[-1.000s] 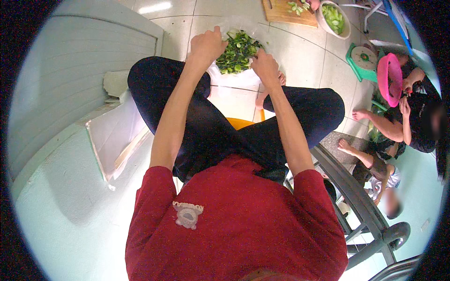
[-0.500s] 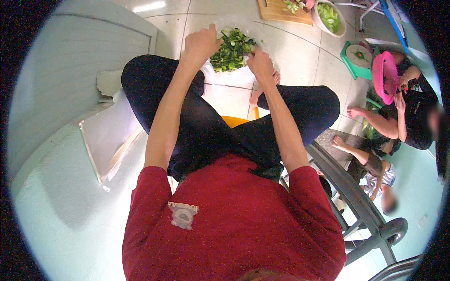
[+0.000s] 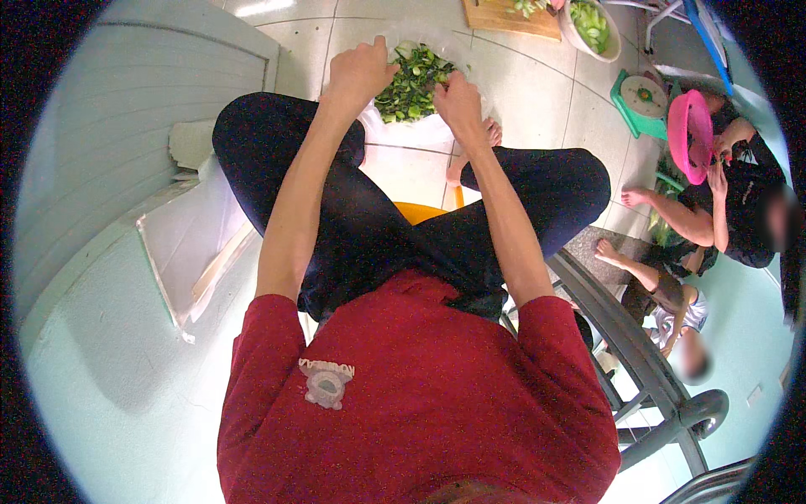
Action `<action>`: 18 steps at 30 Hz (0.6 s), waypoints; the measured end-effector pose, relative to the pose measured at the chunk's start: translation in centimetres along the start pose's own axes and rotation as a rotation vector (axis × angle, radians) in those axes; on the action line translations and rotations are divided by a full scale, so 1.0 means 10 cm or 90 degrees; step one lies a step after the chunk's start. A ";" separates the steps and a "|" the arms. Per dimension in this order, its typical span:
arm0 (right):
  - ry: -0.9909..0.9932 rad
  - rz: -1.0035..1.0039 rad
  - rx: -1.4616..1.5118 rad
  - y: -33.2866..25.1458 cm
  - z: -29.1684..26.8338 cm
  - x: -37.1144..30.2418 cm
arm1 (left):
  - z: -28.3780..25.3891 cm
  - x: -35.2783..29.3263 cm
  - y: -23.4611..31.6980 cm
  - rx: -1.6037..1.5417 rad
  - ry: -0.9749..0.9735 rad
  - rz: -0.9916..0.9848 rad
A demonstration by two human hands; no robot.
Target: The person chops green vegetables by hand using a knife and places the pieces into a plastic bag.
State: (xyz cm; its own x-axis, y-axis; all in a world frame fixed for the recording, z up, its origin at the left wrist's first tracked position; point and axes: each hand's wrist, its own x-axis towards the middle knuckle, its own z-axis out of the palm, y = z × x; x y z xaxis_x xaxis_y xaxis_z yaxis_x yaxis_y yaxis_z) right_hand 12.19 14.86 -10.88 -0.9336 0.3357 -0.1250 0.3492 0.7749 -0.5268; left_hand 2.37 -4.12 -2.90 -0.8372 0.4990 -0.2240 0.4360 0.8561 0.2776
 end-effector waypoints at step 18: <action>-0.118 -0.018 -0.026 0.20 0.32 -0.11 | -0.03 -0.04 0.05 -0.006 0.046 0.014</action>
State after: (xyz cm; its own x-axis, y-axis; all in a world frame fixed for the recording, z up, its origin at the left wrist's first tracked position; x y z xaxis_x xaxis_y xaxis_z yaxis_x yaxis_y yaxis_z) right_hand 13.68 14.29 -14.47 -0.9403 0.2124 -0.2660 0.3227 0.8051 -0.4978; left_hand 2.80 -3.94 -2.42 -0.8491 0.5068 -0.1492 0.4523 0.8433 0.2902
